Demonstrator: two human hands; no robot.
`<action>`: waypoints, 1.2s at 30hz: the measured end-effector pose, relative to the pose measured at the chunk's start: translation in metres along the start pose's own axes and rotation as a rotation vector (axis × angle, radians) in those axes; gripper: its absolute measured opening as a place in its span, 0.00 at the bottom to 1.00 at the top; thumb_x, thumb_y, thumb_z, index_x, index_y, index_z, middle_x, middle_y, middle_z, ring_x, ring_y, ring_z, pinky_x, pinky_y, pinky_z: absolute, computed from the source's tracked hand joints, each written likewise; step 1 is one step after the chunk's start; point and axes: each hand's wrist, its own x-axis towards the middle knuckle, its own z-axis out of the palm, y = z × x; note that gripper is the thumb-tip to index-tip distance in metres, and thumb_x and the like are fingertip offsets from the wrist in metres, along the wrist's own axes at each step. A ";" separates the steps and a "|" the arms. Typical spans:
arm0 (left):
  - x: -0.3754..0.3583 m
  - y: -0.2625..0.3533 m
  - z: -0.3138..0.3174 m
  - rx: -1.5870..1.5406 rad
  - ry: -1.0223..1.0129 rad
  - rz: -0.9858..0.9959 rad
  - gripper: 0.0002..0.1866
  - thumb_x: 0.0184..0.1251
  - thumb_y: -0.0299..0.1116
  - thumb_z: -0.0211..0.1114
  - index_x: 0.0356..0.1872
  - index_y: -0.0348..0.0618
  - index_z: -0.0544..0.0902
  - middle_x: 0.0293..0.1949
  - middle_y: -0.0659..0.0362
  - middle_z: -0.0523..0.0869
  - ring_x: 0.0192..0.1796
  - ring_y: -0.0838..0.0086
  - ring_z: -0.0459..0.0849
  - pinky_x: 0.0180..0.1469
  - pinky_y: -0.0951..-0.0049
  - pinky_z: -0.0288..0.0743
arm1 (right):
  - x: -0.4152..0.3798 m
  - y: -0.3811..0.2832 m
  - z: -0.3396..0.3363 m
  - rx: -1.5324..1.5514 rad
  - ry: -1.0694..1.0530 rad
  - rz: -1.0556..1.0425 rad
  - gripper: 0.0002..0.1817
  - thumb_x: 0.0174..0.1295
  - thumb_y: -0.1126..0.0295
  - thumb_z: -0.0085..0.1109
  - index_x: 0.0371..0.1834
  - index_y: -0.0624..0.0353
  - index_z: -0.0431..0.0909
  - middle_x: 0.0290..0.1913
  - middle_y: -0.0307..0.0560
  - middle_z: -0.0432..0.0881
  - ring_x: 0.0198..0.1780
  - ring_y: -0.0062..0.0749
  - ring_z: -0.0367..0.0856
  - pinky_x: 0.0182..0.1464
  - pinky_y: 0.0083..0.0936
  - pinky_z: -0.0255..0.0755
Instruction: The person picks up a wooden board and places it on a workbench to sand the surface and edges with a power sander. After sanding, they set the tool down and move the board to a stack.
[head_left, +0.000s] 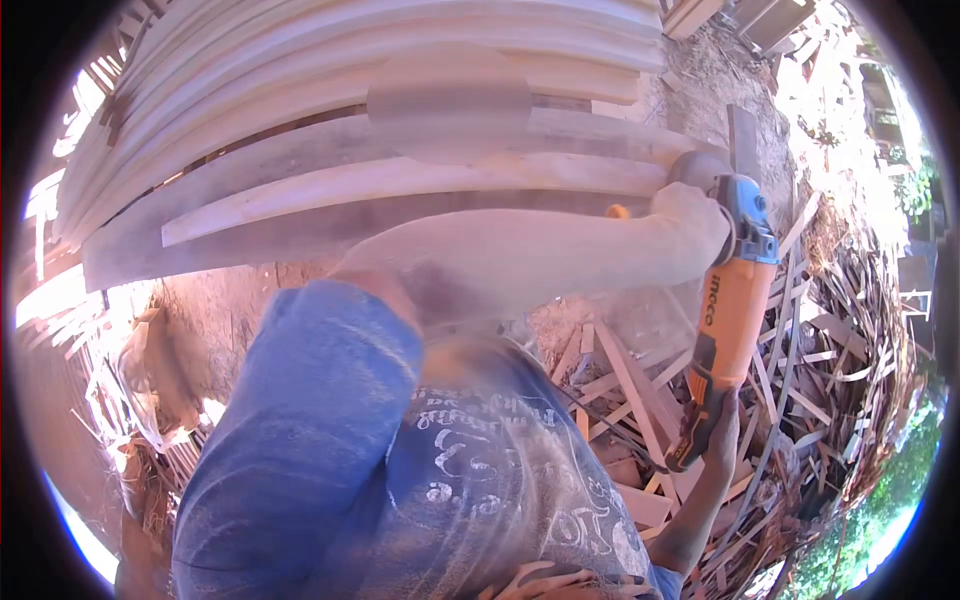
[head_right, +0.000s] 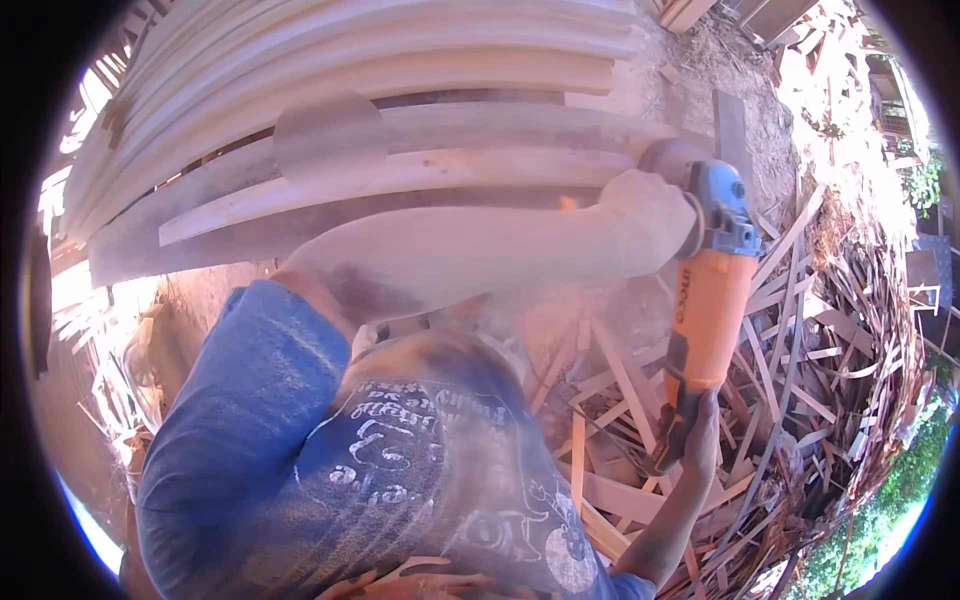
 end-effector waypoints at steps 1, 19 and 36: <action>0.021 0.007 0.004 0.068 0.040 0.008 0.10 0.54 0.30 0.71 0.39 0.46 0.88 0.39 0.59 0.92 0.42 0.67 0.92 0.38 0.67 0.84 | 0.007 -0.012 0.003 0.052 0.051 0.024 0.37 0.70 0.30 0.42 0.46 0.60 0.73 0.26 0.49 0.80 0.21 0.35 0.79 0.23 0.29 0.76; -0.307 -0.167 -0.039 0.074 0.304 -0.471 0.17 0.51 0.28 0.73 0.42 0.35 0.81 0.35 0.57 0.90 0.41 0.63 0.91 0.39 0.67 0.84 | -0.036 0.004 0.245 -0.482 -0.386 -0.396 0.30 0.75 0.42 0.46 0.60 0.59 0.69 0.33 0.47 0.80 0.25 0.32 0.80 0.26 0.28 0.76; -0.649 -0.329 -0.086 0.171 0.520 -0.987 0.08 0.61 0.33 0.66 0.37 0.40 0.82 0.32 0.49 0.89 0.37 0.54 0.90 0.40 0.55 0.83 | -0.141 -0.014 0.605 -0.755 -0.763 -0.260 0.36 0.73 0.49 0.53 0.73 0.66 0.62 0.64 0.54 0.75 0.64 0.36 0.73 0.67 0.33 0.65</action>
